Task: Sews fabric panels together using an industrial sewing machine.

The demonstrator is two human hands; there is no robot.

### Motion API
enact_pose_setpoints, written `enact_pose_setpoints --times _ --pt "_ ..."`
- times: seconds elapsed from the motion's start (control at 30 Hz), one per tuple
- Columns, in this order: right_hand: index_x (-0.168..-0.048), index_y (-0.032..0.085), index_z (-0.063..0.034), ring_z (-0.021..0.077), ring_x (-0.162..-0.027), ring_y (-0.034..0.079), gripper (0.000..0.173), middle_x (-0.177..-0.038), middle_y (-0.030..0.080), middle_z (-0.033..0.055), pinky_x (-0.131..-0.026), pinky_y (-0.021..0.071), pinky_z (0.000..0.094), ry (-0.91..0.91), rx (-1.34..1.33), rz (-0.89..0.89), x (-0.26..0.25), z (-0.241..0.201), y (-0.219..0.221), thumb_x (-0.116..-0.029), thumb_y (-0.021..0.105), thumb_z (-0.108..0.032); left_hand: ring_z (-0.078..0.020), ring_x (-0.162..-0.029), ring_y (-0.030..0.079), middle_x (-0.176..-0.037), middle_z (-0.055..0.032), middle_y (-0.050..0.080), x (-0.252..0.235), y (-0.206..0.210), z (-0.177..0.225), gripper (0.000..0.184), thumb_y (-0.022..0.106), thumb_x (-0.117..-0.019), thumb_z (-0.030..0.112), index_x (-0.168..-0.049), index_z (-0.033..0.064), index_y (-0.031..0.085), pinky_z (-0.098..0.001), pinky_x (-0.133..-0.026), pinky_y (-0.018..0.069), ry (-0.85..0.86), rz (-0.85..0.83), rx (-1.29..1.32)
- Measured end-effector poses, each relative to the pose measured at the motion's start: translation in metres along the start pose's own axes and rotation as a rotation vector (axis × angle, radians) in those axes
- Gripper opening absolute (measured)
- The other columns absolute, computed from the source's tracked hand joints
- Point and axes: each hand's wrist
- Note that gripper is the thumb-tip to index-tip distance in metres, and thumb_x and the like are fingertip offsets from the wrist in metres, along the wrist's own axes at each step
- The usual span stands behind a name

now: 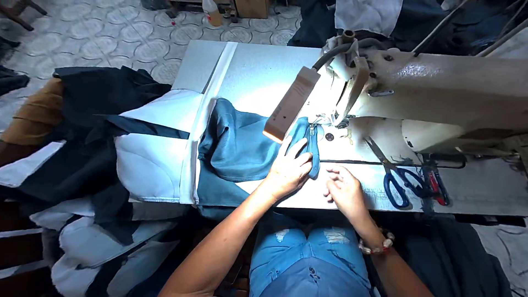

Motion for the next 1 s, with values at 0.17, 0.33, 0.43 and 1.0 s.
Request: enact_pose_setpoints --times 0.17,0.33,0.43,1.0 --pt "-0.104 0.077 0.0006 0.0329 -0.086 0.071 0.020 -0.099 0.073 0.0179 -0.074 0.0579 0.0471 -0.414 0.516 0.168 -0.025 0.007 -0.001 -0.0947 0.061 -0.006 -0.0450 -0.131 0.056 -0.109 -0.0107 0.075 0.002 -0.001 0.014 0.017 0.063 -0.0890 0.019 -0.085 0.0109 0.077 -0.0752 -0.111 0.0256 -0.094 -0.097 0.068" --pt "-0.110 0.077 -0.0013 0.0411 -0.104 0.066 0.019 -0.104 0.072 0.0184 -0.081 0.0538 0.0555 -0.394 0.661 0.028 -0.047 0.003 0.013 -0.0960 0.065 -0.006 -0.0485 -0.124 0.058 -0.104 -0.0138 0.072 -0.001 -0.004 0.016 0.017 0.060 -0.0900 0.017 -0.090 0.0111 0.076 -0.0809 -0.107 0.0241 -0.080 -0.151 0.032" --pt "-0.095 0.076 0.0023 0.0406 -0.095 0.068 0.011 -0.094 0.070 0.0196 -0.075 0.0556 0.0526 -0.521 0.735 0.096 -0.054 0.017 0.017 -0.0906 0.066 0.000 -0.0461 -0.120 0.061 -0.099 -0.0127 0.071 0.003 -0.003 0.011 0.018 0.058 -0.0910 0.017 -0.088 0.0129 0.075 -0.0799 -0.108 0.0241 -0.042 -0.125 0.009" --pt "-0.094 0.080 -0.0092 0.0343 -0.113 0.066 0.021 -0.108 0.077 0.0089 -0.092 0.0442 0.0544 -0.779 0.753 0.187 -0.043 0.046 0.000 -0.0897 0.060 -0.005 -0.0413 -0.140 0.049 -0.132 -0.0099 0.069 -0.020 -0.008 0.012 0.045 0.041 -0.1032 0.033 -0.119 0.0084 0.075 -0.0801 -0.112 0.0103 -0.391 -0.203 0.086"
Point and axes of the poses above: each hand's wrist, its own x-axis away from the middle knuckle, its own y-axis out of the palm, z = x × y
